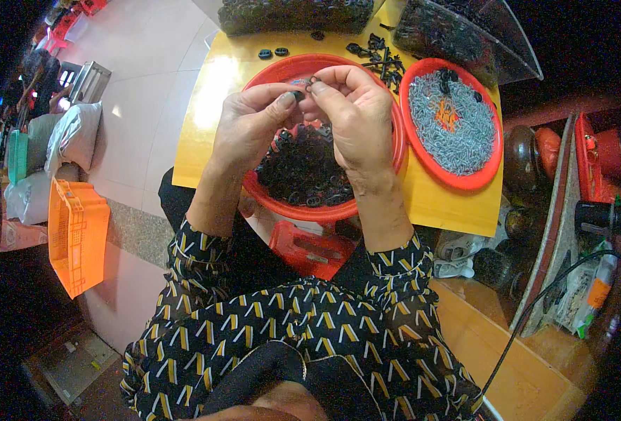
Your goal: The person sorts and inspects small black plastic components by hand, working within a red tray.
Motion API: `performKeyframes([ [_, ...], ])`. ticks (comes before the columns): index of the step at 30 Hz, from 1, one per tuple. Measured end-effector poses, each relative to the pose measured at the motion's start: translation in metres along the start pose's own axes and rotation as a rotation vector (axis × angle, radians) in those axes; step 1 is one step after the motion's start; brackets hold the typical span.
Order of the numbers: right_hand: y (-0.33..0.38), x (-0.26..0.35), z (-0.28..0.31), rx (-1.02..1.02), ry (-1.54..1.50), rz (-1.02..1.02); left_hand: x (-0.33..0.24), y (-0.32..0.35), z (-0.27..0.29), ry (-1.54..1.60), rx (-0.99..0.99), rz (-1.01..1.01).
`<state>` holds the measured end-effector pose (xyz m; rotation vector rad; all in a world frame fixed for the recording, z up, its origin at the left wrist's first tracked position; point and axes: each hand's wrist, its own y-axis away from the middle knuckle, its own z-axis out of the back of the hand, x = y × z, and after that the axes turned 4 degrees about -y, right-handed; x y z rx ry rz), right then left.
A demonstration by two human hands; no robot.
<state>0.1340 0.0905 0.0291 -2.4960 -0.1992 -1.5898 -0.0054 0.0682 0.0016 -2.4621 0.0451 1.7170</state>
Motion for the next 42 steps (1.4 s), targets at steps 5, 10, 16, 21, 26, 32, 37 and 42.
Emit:
performKeyframes([
  [5,0.003,0.001,-0.004,-0.012,-0.066,-0.022,-0.004,0.003,0.003,0.030,-0.083,-0.003],
  [10,0.007,0.000,0.004,-0.016,0.000,-0.035,-0.003,0.002,0.004,0.156,-0.065,0.031],
  [16,0.009,0.003,0.005,0.016,0.038,-0.021,-0.007,0.006,0.006,0.167,0.036,0.036],
  [21,0.013,0.006,0.007,0.019,0.090,-0.014,-0.005,0.005,0.003,0.160,0.043,0.028],
  [26,0.014,0.007,0.007,0.033,0.148,-0.018,-0.002,0.006,0.003,0.097,0.043,0.005],
  [32,0.015,0.010,0.006,0.035,0.211,-0.021,-0.004,0.007,0.001,0.062,0.060,-0.032],
  [37,0.017,0.010,0.006,0.046,0.274,-0.032,-0.004,0.009,0.002,-0.030,0.058,-0.039],
  [42,0.017,0.013,0.005,0.056,0.285,-0.037,-0.007,0.009,0.001,-0.063,0.060,-0.029],
])
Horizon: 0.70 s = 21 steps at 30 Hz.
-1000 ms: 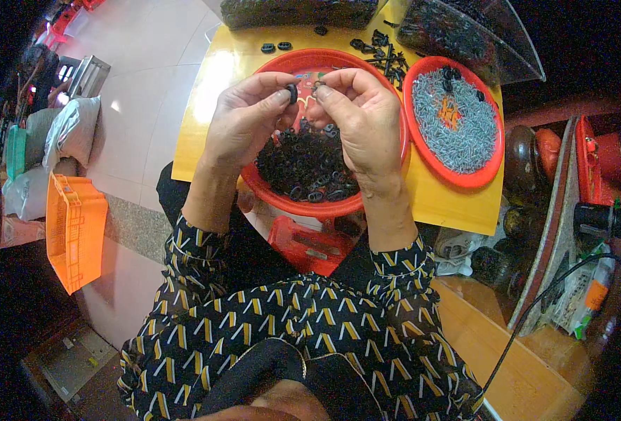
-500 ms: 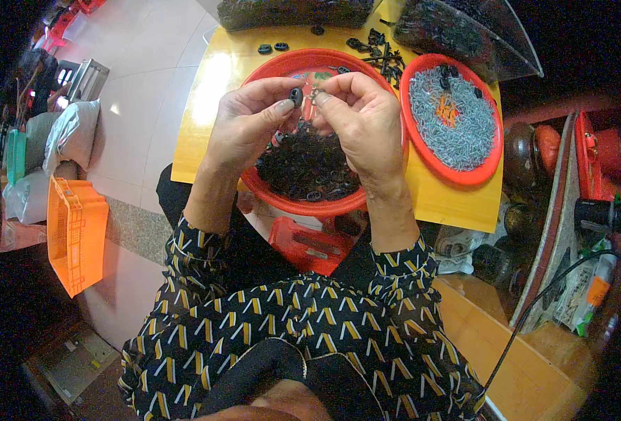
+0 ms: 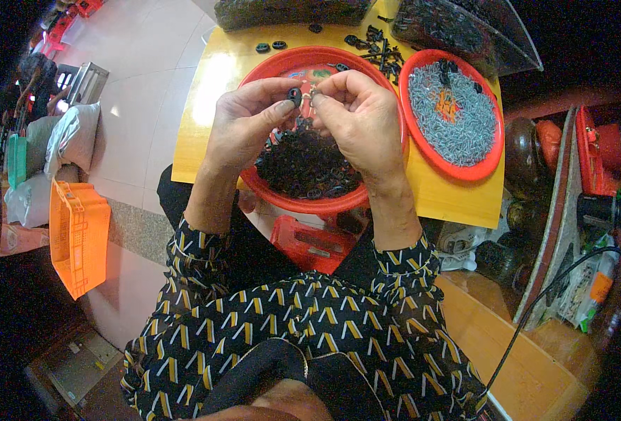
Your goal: The person sorts and inspects small black plastic components by hand, working within a red tray.
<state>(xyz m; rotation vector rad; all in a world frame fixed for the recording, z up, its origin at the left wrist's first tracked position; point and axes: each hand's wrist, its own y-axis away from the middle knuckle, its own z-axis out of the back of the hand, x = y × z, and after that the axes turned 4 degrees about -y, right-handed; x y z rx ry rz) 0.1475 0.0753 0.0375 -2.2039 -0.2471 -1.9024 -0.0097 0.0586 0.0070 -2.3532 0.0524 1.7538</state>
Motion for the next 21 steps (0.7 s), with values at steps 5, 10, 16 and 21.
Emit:
performKeyframes([
  [5,0.0003,0.0014,-0.0003,0.002,0.012,-0.009,0.0005,0.0002,0.0008,-0.008,0.002,0.000],
  [10,0.0008,0.0002,-0.0001,0.000,0.047,0.003,0.0027,0.0007,0.0010,-0.017,0.006,-0.008],
  [16,0.0004,-0.0018,0.0023,0.032,0.018,-0.026,0.0035,0.0000,-0.0011,-0.031,0.021,-0.002],
  [21,0.0002,-0.0029,0.0023,0.047,0.002,-0.033,0.0060,0.0004,-0.0003,-0.008,0.020,-0.008],
])
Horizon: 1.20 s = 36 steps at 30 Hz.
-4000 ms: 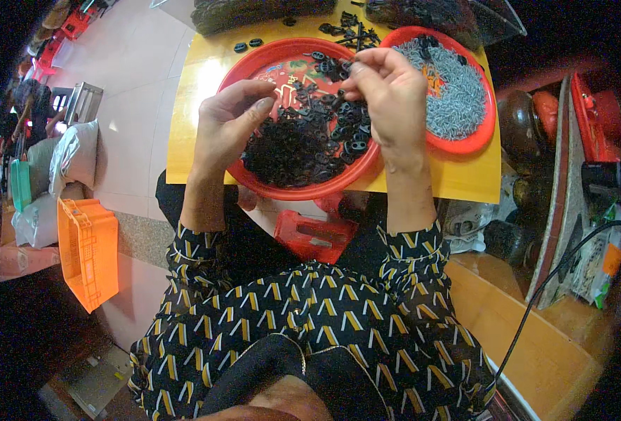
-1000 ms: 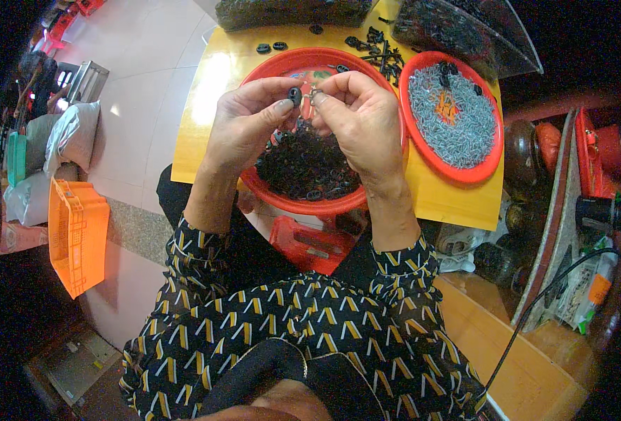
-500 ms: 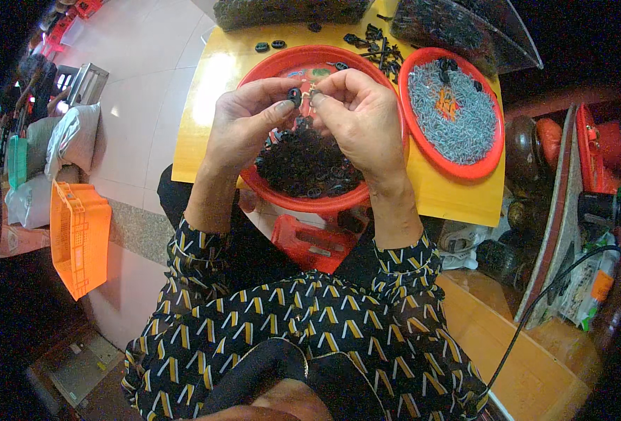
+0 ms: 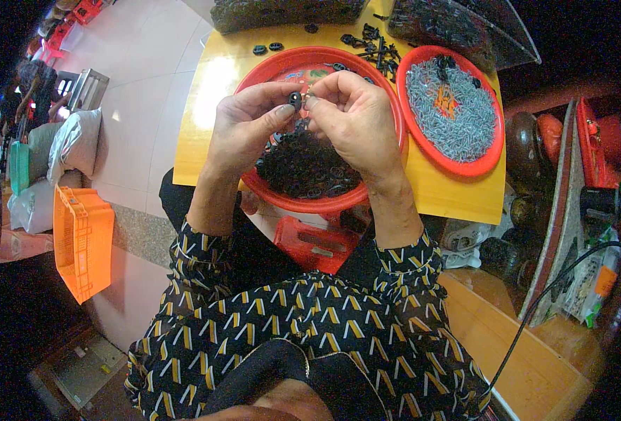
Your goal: The person sorts and inspects small black plastic components by hand, working within a red tray.
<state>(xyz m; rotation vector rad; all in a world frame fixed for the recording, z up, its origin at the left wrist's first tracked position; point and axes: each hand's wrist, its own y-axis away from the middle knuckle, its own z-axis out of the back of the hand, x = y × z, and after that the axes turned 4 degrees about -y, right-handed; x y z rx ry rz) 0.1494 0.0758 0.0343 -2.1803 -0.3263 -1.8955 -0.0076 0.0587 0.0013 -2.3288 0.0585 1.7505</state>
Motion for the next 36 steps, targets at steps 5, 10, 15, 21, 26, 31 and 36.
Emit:
performKeyframes([
  [5,0.001,0.003,-0.005,-0.030,0.011,0.013,-0.005,0.002,-0.001,-0.031,-0.014,0.026],
  [10,0.000,0.000,-0.005,-0.029,0.031,0.000,-0.004,0.001,-0.003,-0.002,-0.001,0.029],
  [15,-0.002,-0.004,-0.001,-0.003,-0.031,-0.017,-0.001,0.000,-0.001,-0.029,0.003,-0.008],
  [21,-0.005,-0.008,0.006,0.091,-0.233,-0.062,-0.003,0.002,-0.003,0.014,-0.026,-0.026],
  [26,-0.009,-0.017,0.012,0.206,-0.401,-0.133,-0.001,0.004,-0.006,-0.014,-0.035,-0.103],
  [31,-0.008,-0.017,0.010,0.285,-0.553,-0.187,-0.002,0.005,-0.010,-0.038,-0.066,-0.135],
  [36,-0.008,-0.022,0.009,0.314,-0.633,-0.203,-0.003,0.007,-0.009,-0.178,-0.086,-0.214],
])
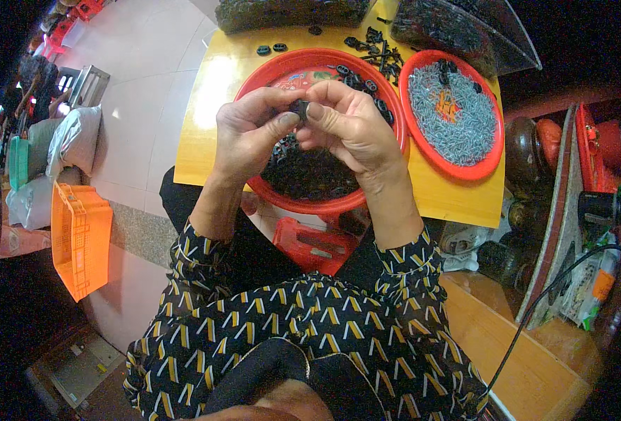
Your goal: The person sorts and inspects small black plastic components by hand, working within a red tray.
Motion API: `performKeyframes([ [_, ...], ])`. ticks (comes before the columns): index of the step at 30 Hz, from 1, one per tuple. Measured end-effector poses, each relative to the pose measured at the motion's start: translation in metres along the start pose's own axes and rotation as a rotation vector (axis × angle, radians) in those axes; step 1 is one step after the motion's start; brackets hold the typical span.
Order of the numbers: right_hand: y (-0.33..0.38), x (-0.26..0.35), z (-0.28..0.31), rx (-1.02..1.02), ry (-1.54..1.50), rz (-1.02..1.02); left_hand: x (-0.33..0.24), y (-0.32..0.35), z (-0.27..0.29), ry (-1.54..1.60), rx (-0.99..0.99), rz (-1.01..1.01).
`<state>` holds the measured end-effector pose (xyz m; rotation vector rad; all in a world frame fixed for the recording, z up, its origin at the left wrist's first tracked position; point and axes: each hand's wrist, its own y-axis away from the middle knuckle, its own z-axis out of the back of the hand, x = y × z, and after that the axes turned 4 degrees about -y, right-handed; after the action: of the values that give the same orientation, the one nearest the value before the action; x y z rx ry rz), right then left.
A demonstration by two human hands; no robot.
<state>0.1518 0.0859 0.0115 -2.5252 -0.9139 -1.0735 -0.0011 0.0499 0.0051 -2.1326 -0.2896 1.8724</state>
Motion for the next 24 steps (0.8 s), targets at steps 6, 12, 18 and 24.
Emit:
performKeyframes([
  [6,0.000,-0.001,0.003,0.013,-0.041,-0.024,-0.001,0.000,-0.005,-0.073,-0.030,-0.046],
  [12,0.000,0.000,0.002,-0.013,-0.024,0.010,0.000,-0.001,-0.007,-0.161,-0.057,-0.063],
  [18,0.004,0.008,0.009,0.034,-0.034,-0.016,0.001,-0.004,-0.001,0.055,-0.018,0.047],
  [24,0.007,0.009,0.001,-0.057,0.137,-0.001,0.003,-0.004,0.003,0.131,-0.041,0.077],
])
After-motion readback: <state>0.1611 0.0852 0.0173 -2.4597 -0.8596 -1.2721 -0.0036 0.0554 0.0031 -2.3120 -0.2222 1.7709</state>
